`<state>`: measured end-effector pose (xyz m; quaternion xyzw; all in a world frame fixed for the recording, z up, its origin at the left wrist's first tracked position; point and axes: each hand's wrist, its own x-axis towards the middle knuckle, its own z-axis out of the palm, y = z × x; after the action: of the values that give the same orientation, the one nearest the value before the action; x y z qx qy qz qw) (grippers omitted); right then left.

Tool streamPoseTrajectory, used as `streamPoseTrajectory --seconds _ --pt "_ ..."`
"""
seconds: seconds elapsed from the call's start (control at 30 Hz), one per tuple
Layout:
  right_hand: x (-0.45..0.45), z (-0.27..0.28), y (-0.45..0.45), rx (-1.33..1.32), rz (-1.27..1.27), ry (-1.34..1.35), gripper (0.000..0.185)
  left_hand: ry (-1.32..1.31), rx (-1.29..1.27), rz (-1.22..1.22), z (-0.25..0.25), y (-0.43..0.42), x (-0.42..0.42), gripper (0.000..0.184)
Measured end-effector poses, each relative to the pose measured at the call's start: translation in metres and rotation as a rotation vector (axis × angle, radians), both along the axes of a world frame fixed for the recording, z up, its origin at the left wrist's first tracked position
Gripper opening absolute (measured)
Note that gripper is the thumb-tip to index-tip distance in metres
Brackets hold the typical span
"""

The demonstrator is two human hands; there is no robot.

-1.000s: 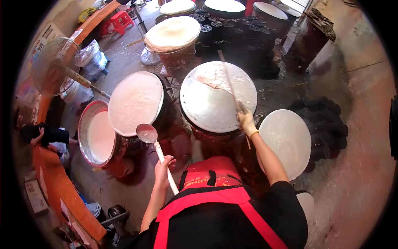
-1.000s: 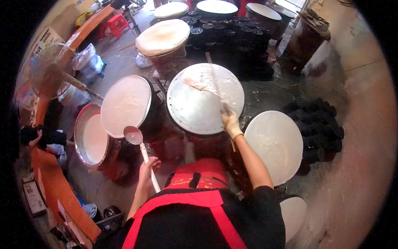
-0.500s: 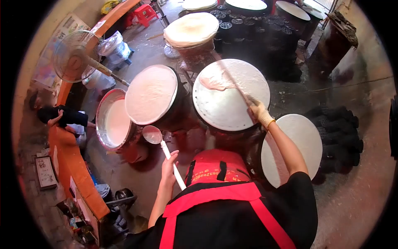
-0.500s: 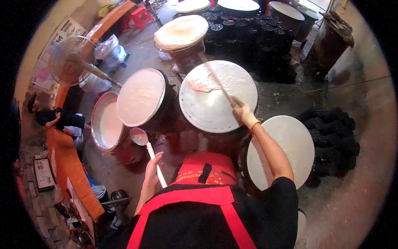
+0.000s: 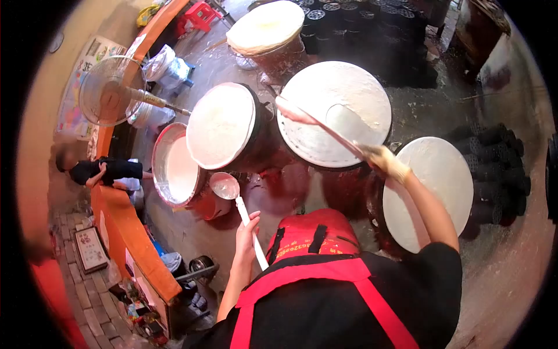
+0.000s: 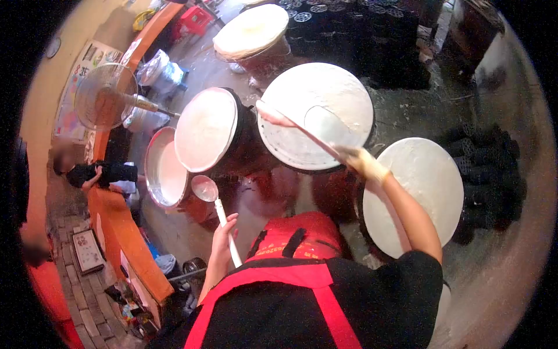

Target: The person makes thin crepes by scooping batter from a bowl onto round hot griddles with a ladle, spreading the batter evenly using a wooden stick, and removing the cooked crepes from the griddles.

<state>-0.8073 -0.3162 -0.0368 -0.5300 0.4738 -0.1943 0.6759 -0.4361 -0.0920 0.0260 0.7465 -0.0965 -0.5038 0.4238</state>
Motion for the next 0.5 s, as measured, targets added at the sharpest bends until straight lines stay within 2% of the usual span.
streamPoseTrajectory --seconds 0.07,0.1,0.13,0.2,0.23,0.3,0.37,0.43,0.5 --pt "-0.018 -0.004 0.046 0.096 -0.079 -0.069 0.037 -0.001 0.003 -0.062 -0.008 -0.006 0.012 0.024" --pt "-0.022 -0.014 0.06 -0.113 -0.065 -0.068 0.035 0.007 0.006 -0.101 -0.013 -0.011 0.018 0.024" --pt "-0.017 -0.023 0.075 -0.027 -0.217 -0.115 0.036 0.015 0.011 -0.142 -0.015 -0.015 0.025 0.024" --pt "0.015 -0.001 0.093 0.149 -0.499 -0.148 0.043 0.03 -0.001 -0.225 -0.016 -0.028 0.035 0.023" --pt "0.036 -0.01 0.091 0.11 -0.656 -0.246 0.048 0.037 -0.007 -0.268 -0.016 -0.036 0.039 0.023" --pt "0.073 -0.023 0.089 0.084 -0.78 -0.114 0.047 0.056 -0.067 -0.343 -0.014 -0.051 0.049 0.024" --pt "0.087 -0.041 0.114 -0.055 -0.583 -0.089 0.043 0.06 -0.118 -0.425 -0.013 -0.061 0.066 0.024" --pt "0.094 -0.028 0.152 0.03 -0.42 -0.052 0.042 0.1 -0.137 -0.525 -0.032 -0.067 0.099 0.026" --pt "0.106 -0.009 0.201 0.111 -0.501 -0.11 0.043 0.101 -0.169 -0.606 -0.05 -0.071 0.129 0.026"
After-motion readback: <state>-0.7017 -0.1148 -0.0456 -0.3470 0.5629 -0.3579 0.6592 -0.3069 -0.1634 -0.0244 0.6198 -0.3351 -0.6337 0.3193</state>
